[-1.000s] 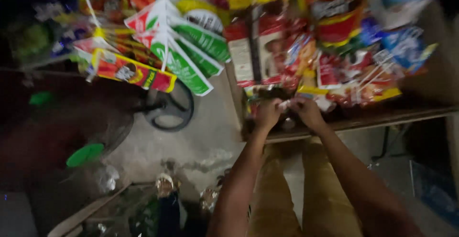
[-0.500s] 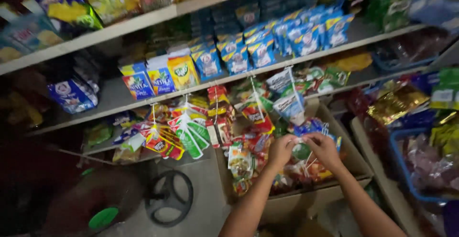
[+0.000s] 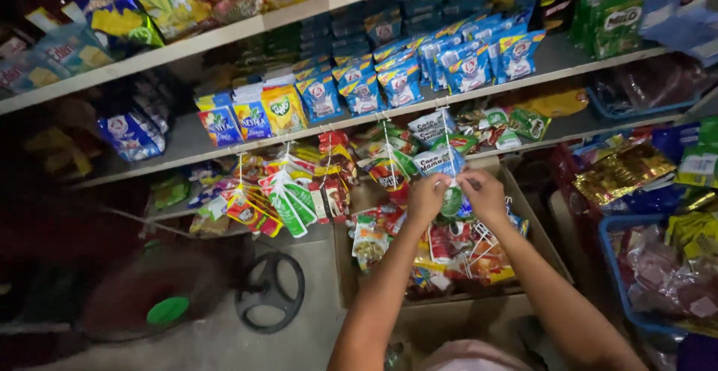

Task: The person organizes various snack packets in a small store. They repeatedly pick up packets from a cardboard box on the floor and hang them on a wire rack attached to the shelf. The person handles multiple types of snack packets, including green, red, and yellow packages, arranging them in rows.

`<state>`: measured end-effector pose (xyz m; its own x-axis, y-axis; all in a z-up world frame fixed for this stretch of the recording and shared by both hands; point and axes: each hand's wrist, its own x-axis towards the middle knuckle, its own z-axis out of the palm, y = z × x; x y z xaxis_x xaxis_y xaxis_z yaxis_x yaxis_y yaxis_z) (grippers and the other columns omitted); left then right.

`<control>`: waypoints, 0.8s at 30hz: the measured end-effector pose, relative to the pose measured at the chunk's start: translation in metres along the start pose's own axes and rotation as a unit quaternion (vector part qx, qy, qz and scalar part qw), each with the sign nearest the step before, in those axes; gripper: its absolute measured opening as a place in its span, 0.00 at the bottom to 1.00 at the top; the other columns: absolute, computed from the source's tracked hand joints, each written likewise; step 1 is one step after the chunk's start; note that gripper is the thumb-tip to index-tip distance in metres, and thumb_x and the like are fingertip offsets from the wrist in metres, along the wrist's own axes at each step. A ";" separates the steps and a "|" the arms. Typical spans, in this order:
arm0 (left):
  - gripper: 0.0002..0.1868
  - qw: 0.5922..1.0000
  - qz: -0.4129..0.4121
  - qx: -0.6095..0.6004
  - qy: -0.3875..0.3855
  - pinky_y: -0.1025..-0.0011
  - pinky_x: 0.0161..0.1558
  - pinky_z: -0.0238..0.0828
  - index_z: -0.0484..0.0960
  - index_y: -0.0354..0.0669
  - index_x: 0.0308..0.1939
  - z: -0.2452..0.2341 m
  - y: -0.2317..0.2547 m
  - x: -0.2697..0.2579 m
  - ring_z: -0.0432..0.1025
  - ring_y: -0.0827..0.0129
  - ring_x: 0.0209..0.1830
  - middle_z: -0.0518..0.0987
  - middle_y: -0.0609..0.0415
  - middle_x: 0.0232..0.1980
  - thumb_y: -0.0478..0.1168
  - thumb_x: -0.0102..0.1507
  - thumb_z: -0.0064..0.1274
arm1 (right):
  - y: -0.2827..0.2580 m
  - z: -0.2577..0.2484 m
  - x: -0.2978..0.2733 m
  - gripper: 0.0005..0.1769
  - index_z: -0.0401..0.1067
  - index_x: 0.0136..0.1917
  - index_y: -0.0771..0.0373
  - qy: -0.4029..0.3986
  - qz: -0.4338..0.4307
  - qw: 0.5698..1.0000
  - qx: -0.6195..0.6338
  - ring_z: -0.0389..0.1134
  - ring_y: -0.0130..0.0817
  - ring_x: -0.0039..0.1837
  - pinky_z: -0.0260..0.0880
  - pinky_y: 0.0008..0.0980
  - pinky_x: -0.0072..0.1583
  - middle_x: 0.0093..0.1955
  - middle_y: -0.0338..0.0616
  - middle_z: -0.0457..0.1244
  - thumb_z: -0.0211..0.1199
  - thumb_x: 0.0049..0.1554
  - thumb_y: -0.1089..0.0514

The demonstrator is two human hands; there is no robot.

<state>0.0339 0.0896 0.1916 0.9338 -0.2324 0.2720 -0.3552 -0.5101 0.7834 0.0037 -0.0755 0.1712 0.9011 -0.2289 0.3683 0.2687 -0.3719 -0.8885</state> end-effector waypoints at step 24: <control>0.10 0.998 -0.015 -0.039 0.055 0.59 0.48 0.73 0.84 0.44 0.44 0.008 -0.006 -0.005 0.78 0.53 0.43 0.84 0.48 0.42 0.44 0.68 0.52 | -0.018 -0.013 0.015 0.08 0.79 0.50 0.63 -0.121 -0.056 0.990 -0.039 0.74 0.42 0.48 0.72 0.35 0.53 0.48 0.48 0.71 0.68 0.56 0.63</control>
<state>0.0310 0.0867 0.1810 0.9446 -0.1236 0.3041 -0.3265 -0.4485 0.8320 0.0079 -0.0845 0.1964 0.9248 0.0368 0.3786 0.3531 -0.4533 -0.8184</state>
